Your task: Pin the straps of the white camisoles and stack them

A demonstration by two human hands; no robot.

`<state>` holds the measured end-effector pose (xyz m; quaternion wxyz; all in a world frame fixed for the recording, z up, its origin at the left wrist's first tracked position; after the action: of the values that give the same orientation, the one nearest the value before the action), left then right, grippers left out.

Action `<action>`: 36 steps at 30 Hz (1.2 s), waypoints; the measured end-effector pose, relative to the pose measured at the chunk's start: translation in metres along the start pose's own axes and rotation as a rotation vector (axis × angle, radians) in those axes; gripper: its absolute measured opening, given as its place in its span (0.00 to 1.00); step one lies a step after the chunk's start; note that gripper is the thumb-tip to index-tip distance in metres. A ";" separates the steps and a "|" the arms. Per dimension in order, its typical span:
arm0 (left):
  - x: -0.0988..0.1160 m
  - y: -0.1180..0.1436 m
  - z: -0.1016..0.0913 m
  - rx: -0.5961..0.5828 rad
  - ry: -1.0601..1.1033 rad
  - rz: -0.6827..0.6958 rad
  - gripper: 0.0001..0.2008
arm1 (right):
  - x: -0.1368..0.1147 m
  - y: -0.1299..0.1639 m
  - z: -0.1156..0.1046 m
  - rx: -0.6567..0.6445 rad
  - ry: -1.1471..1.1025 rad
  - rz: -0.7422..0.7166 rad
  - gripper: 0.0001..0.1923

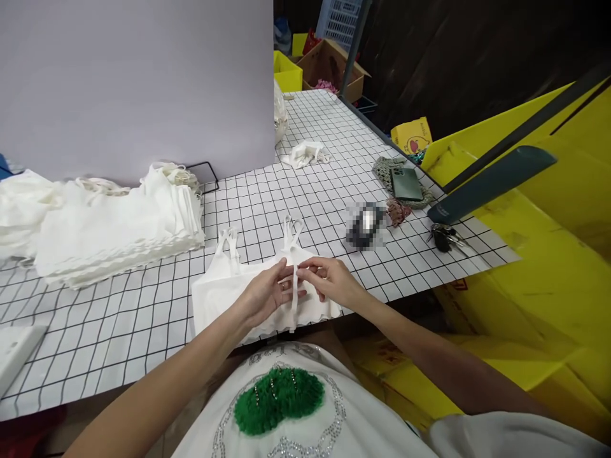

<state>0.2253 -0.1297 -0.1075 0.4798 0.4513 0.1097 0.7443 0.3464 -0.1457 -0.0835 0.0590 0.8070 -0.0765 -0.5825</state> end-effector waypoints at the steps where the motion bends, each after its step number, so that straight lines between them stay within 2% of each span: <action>1: -0.001 0.004 0.005 -0.030 -0.031 0.000 0.15 | -0.004 0.000 0.001 0.001 0.052 -0.021 0.17; 5: 0.000 0.016 0.017 -0.107 -0.148 0.037 0.17 | -0.011 -0.005 0.011 -0.047 0.106 -0.059 0.12; 9: 0.008 0.017 0.018 -0.176 -0.164 0.073 0.17 | 0.003 -0.009 0.020 -0.127 -0.038 0.062 0.09; 12: 0.010 0.005 0.002 -0.107 -0.140 0.054 0.13 | 0.011 -0.010 0.023 -0.154 -0.290 0.178 0.11; 15: 0.007 -0.010 -0.011 -0.043 -0.149 -0.003 0.14 | 0.007 -0.009 0.026 -0.206 -0.463 0.206 0.14; 20: 0.012 -0.025 -0.008 -0.064 -0.211 0.061 0.15 | -0.002 -0.004 0.026 -0.265 -0.553 0.189 0.17; 24: 0.019 -0.030 -0.014 0.047 -0.125 0.094 0.10 | 0.002 0.014 0.036 -0.374 -0.508 0.237 0.18; 27: 0.022 -0.033 -0.020 0.127 -0.084 0.096 0.06 | 0.004 0.041 0.049 -0.546 -0.359 0.264 0.17; 30: 0.024 -0.036 -0.024 0.168 -0.073 0.113 0.04 | -0.010 0.064 0.053 -0.673 -0.172 0.135 0.14; 33: 0.024 -0.040 -0.025 0.179 -0.054 0.123 0.06 | -0.029 0.069 0.048 -0.682 -0.047 -0.041 0.12; 36: 0.029 -0.041 -0.020 0.108 0.012 0.136 0.06 | -0.031 0.054 0.042 -0.662 -0.096 0.008 0.16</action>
<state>0.2308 -0.0800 -0.1269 0.4026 0.4786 0.1218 0.7707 0.2942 -0.1932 -0.0579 0.3168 0.7152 0.1110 -0.6130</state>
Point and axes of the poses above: each hand's wrist, its own y-axis away from the middle knuckle, its own z-axis out of the palm, x = y × z, the point moved 9 cm from there along -y, towards the middle knuckle, and after that the axes turned 2 degrees about -z, right-handed, at the moved point
